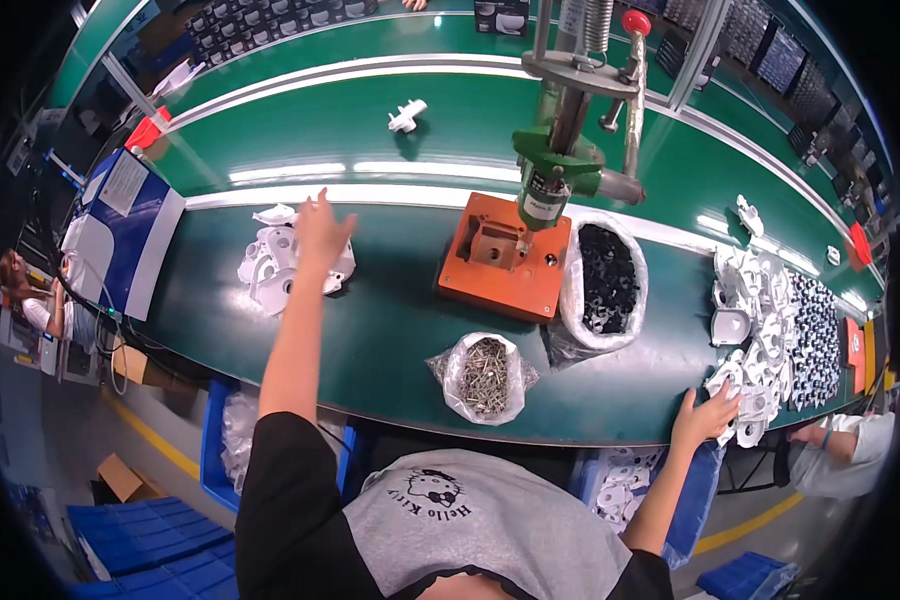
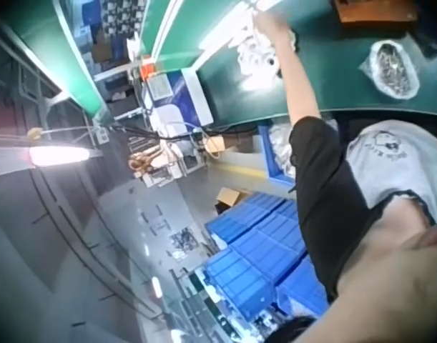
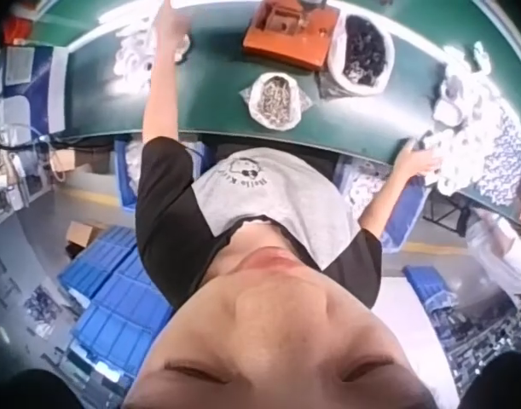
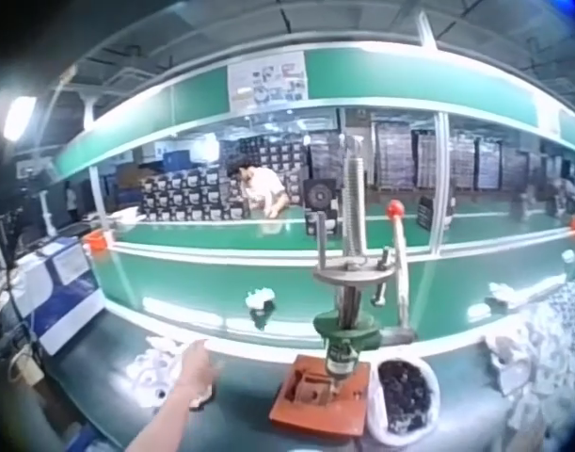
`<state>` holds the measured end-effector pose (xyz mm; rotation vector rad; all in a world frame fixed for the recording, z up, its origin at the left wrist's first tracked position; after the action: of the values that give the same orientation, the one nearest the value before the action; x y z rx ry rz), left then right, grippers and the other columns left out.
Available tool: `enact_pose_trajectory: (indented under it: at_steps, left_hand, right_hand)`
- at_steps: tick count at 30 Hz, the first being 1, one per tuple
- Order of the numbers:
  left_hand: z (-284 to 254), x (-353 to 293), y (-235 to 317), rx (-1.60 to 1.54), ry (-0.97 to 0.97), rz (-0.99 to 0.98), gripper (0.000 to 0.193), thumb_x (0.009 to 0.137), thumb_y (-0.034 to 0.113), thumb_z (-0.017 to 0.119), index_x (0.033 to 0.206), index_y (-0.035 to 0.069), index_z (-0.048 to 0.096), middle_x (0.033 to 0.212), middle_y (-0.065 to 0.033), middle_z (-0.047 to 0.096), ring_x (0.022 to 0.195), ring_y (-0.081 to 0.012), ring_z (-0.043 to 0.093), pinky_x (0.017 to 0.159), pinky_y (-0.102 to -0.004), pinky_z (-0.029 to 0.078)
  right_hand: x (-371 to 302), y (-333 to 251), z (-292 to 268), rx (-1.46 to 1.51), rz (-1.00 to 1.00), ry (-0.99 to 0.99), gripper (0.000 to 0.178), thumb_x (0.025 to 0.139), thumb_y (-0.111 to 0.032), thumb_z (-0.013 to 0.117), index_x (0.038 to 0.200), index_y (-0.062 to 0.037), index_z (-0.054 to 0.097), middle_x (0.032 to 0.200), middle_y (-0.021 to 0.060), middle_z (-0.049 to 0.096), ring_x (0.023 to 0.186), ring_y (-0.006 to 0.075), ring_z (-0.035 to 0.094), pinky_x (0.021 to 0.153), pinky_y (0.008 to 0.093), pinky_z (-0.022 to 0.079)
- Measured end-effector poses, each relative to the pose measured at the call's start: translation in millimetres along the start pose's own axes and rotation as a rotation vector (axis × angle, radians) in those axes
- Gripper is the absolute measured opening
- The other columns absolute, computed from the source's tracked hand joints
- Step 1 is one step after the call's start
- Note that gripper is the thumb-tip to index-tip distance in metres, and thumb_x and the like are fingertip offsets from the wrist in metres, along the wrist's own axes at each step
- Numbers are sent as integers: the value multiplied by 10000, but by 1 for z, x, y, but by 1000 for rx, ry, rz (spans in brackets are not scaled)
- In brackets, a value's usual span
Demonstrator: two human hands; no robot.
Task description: Assembling small white plastic components by inserting metal pins and using a manual press.
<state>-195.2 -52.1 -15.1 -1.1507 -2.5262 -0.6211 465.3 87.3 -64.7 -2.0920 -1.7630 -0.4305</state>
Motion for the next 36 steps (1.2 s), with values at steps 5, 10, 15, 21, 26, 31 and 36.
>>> enact_pose_trajectory:
  at_steps: [5,10,15,21,26,31,36]
  left_hand:
    - [-10,-1,-37,296,-292,-185,666,732,509,695,1157,35,499,1100,-194,599,1099,-358,538,921,-501,367]
    - [-2,-4,-37,231,-291,-179,532,787,391,631,1203,102,466,1001,-159,663,989,-358,617,866,-526,385]
    - [-36,-13,-7,-259,-123,-231,330,898,149,538,1214,56,507,979,-200,665,908,-394,627,862,-386,448]
    - [-84,-46,55,-1117,-243,-223,334,916,98,548,1223,15,449,1074,-113,622,956,-155,596,847,-272,459]
    - [-71,-108,138,-1871,-526,-181,376,874,89,615,1203,62,436,1138,-98,566,1025,-192,592,893,-326,498]
    - [-91,-155,223,-2100,-852,-217,294,908,58,561,1187,53,469,1191,-110,566,1080,-185,566,933,-319,468]
    - [-82,-180,236,-1916,-666,-190,338,942,99,506,1273,37,475,1162,-72,565,1049,-122,556,892,-262,459]
  right_hand:
    - [7,-10,7,-12,21,-52,514,857,-354,607,1282,-105,459,1321,175,428,1275,310,399,1067,602,168]
    - [1,-7,3,266,-102,9,357,809,-353,698,949,-57,557,1104,165,507,1045,353,505,944,470,343]
    - [3,-17,7,443,-113,49,503,764,-239,769,1119,5,510,1308,266,371,1152,453,457,937,469,404]
    - [-4,-36,-4,821,-105,94,488,783,-133,732,1179,17,491,1277,201,435,1188,341,451,1005,405,365]
    - [-68,-149,-84,1738,-125,-369,487,823,-157,681,1252,-29,489,1368,122,418,1032,167,545,807,273,469]
    - [-92,-210,-128,2028,-446,-652,653,796,-202,739,1331,8,430,1408,199,355,1257,255,430,1008,370,392]
    - [-102,-225,-139,1995,-461,-674,771,763,-145,770,1387,-19,334,1359,167,420,1234,253,459,1010,377,386]
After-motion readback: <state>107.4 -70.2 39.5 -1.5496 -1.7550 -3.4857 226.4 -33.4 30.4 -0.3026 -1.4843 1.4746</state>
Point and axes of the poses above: each hand's wrist, its own x-axis towards the middle knuckle, its own z-axis out of the palm, y = z × x, the point moved 1 cm from there along x, towards the middle knuckle
